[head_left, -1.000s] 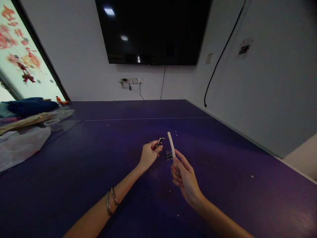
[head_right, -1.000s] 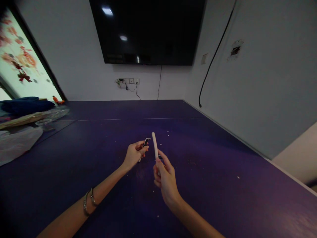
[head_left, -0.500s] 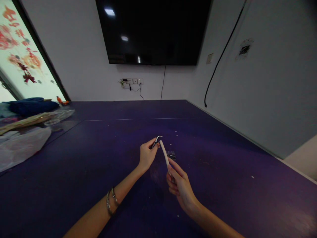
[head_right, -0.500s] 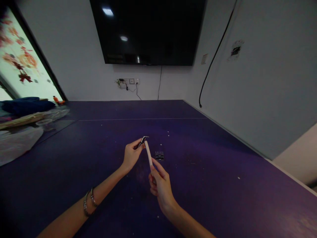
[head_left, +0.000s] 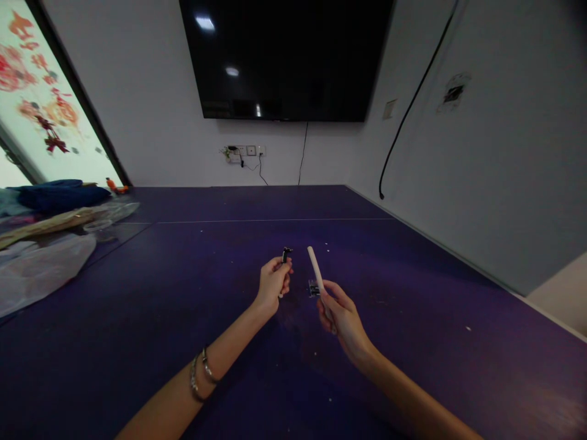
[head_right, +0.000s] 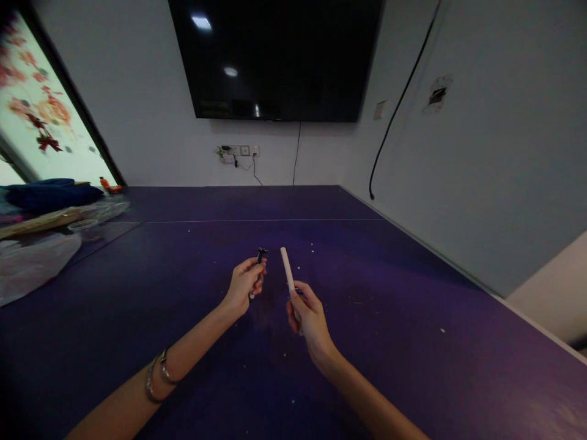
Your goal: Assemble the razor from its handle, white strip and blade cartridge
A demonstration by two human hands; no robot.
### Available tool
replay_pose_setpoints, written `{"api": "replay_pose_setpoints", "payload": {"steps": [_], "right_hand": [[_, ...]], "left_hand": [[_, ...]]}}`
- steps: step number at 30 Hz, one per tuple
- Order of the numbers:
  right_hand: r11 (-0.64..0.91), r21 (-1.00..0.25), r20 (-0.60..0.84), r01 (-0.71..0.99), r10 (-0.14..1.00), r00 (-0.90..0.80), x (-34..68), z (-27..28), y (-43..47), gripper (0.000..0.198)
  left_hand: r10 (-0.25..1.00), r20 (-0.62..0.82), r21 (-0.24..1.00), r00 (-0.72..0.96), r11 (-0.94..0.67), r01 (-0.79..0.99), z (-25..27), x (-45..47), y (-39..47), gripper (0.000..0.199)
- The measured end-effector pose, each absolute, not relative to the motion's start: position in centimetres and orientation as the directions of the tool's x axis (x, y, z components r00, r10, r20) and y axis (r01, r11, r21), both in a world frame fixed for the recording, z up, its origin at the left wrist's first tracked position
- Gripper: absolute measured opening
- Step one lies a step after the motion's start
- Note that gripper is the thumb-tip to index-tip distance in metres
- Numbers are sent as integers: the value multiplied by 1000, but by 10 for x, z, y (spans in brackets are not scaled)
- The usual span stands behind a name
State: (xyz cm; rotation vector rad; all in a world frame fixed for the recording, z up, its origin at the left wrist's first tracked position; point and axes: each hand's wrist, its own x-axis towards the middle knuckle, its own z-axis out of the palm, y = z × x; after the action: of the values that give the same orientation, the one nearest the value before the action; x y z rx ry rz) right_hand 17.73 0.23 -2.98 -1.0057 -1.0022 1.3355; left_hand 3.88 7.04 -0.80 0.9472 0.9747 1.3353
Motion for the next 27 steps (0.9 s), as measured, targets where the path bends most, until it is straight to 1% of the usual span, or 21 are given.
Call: {"api": "replay_pose_setpoints", "payload": {"steps": [3,4,6,7,9,11,13,17,20,23,27], "right_hand": [[171,-985,171,-17,985,-23,199,-25,33,24],[231,-969,232,85,973,-3,206,-23,44,22],[308,-913,316,267,949,-14,221,-20,65,19],[321,-878,329,354,943,-40,227,-19,72,20],[313,-801,307,510,946,-99,236,-15,83,26],[294,-728,267,620,954,-138,238,-11,88,34],[290,-686,247,667,956,-161,236,-7,89,40],[327,-660,242,677,945,-220,230,-4,91,42],[329,-660,223,676,944,-242,234,-5,95,42],[289,-666,178,688,957,-230,242,-6,98,44],[310,-682,210,663,951,-229,239,-6,96,47]], "left_hand": [[951,-277,817,137,308,-488,-6,37,70,5],[922,-337,771,188,385,-506,-6,37,69,3],[880,-402,722,253,475,-503,-6,38,67,8],[865,-421,704,273,502,-503,-7,39,65,12],[832,-460,648,309,553,-524,-8,42,61,18],[811,-488,597,323,580,-554,-9,46,57,20],[807,-501,578,313,582,-572,-9,49,53,21],[807,-511,569,295,575,-588,-7,54,47,22],[815,-506,564,282,560,-607,-6,53,47,22],[822,-498,553,276,546,-629,-7,50,49,21],[824,-498,550,271,542,-635,-9,51,50,21]]}}
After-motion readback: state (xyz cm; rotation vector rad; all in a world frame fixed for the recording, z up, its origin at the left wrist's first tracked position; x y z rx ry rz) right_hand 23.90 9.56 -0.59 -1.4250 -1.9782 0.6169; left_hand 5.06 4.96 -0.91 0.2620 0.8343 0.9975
